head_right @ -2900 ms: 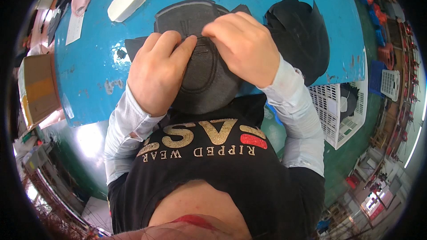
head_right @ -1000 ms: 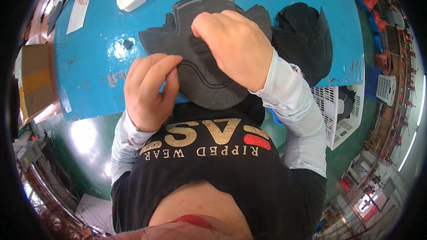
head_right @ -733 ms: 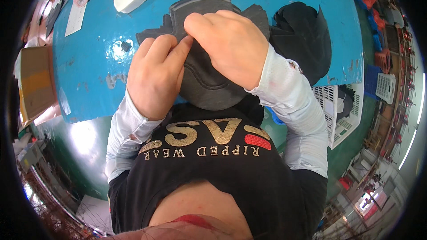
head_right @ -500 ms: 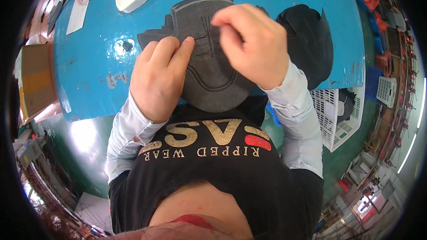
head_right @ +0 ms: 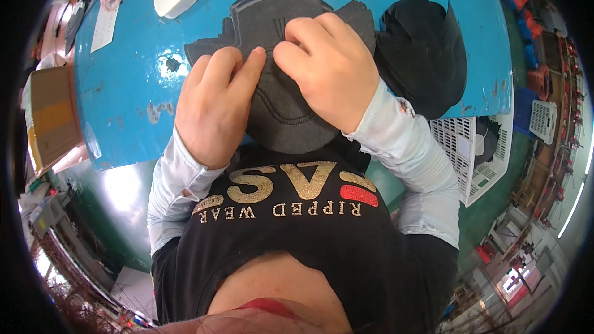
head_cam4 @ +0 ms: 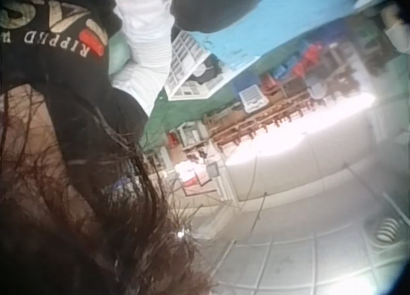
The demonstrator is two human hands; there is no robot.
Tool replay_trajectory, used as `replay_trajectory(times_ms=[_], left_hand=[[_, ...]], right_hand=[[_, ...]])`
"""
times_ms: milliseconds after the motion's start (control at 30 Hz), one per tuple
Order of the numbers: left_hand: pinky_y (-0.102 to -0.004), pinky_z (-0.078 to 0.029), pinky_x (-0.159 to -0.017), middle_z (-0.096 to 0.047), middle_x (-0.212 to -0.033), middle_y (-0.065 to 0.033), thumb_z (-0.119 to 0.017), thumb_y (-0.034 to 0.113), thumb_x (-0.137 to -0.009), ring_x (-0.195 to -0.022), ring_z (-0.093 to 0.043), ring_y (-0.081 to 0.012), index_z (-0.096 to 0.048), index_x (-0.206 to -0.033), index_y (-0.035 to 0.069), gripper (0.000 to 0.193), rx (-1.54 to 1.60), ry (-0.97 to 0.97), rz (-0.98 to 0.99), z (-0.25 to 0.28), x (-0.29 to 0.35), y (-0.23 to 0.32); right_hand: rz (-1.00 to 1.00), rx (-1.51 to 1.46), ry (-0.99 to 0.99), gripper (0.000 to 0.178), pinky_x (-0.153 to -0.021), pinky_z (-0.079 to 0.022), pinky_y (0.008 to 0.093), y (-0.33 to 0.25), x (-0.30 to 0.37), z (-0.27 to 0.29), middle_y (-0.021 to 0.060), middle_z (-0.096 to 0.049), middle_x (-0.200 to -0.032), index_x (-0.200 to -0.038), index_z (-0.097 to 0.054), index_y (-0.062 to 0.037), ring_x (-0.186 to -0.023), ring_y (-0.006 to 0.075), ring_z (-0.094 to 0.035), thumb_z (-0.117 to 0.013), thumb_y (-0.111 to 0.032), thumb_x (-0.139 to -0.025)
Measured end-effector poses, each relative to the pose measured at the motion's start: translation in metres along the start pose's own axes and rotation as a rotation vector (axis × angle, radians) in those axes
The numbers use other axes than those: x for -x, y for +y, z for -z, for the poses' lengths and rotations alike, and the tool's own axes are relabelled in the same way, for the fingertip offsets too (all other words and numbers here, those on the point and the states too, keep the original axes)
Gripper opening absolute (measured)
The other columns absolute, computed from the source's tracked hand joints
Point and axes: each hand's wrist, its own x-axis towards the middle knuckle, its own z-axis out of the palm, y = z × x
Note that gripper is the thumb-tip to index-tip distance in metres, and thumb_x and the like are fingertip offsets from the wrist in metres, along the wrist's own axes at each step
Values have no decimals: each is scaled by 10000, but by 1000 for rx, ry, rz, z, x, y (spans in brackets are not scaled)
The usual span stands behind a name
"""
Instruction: The person sews small plastic components onto a shoe upper part by hand, using a needle and thread.
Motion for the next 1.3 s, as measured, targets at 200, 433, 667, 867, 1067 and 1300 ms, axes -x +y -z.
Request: replay_trajectory(times_ms=[200,433,667,867,1067,1300], left_hand=[[-300,-497,-688,-565,-918,-82,-650,5,-770,-800,-573,-215,-648,-1092,-4,323,147,130,26,-9,7,-9],[-265,-458,-830,-528,-1099,-88,-721,-93,-814,-917,-536,-146,-535,-1210,8,448,1484,316,234,-12,38,9],[-311,-485,-721,-632,-943,-87,-791,-4,-772,-822,-600,-201,-645,-1030,16,298,1256,304,55,-5,36,15],[-312,-491,-646,-644,-891,-75,-820,25,-735,-767,-619,-211,-693,-1000,20,294,1196,307,-82,-5,33,14],[-292,-499,-669,-573,-958,-68,-780,-19,-755,-806,-595,-190,-687,-1184,31,441,1155,237,1,6,29,20],[-311,-496,-719,-620,-951,-116,-684,-94,-800,-830,-611,-227,-672,-1157,-5,368,941,210,-74,6,33,12]], right_hand=[[-117,-183,69,290,-705,-521,339,3,6,3,78,-636,-923,-950,-691,-45,-813,276,-622,-663,79,-689],[-464,-1090,56,225,-698,-522,264,-54,27,18,82,-675,-938,-1016,-661,-22,-779,143,-663,-754,1,-812],[-671,-1575,-26,204,-786,-511,223,-67,35,23,41,-640,-988,-1069,-568,-7,-904,78,-623,-662,52,-899],[-691,-1693,-59,199,-819,-507,223,-62,39,20,38,-614,-1024,-1085,-553,-2,-939,79,-612,-628,66,-914],[-664,-1704,69,207,-833,-523,244,-64,39,19,68,-628,-1032,-1055,-540,-9,-937,102,-626,-619,98,-897],[-447,-1135,4,198,-790,-513,240,-59,34,27,84,-632,-1018,-1021,-526,-15,-900,111,-625,-606,110,-891]])
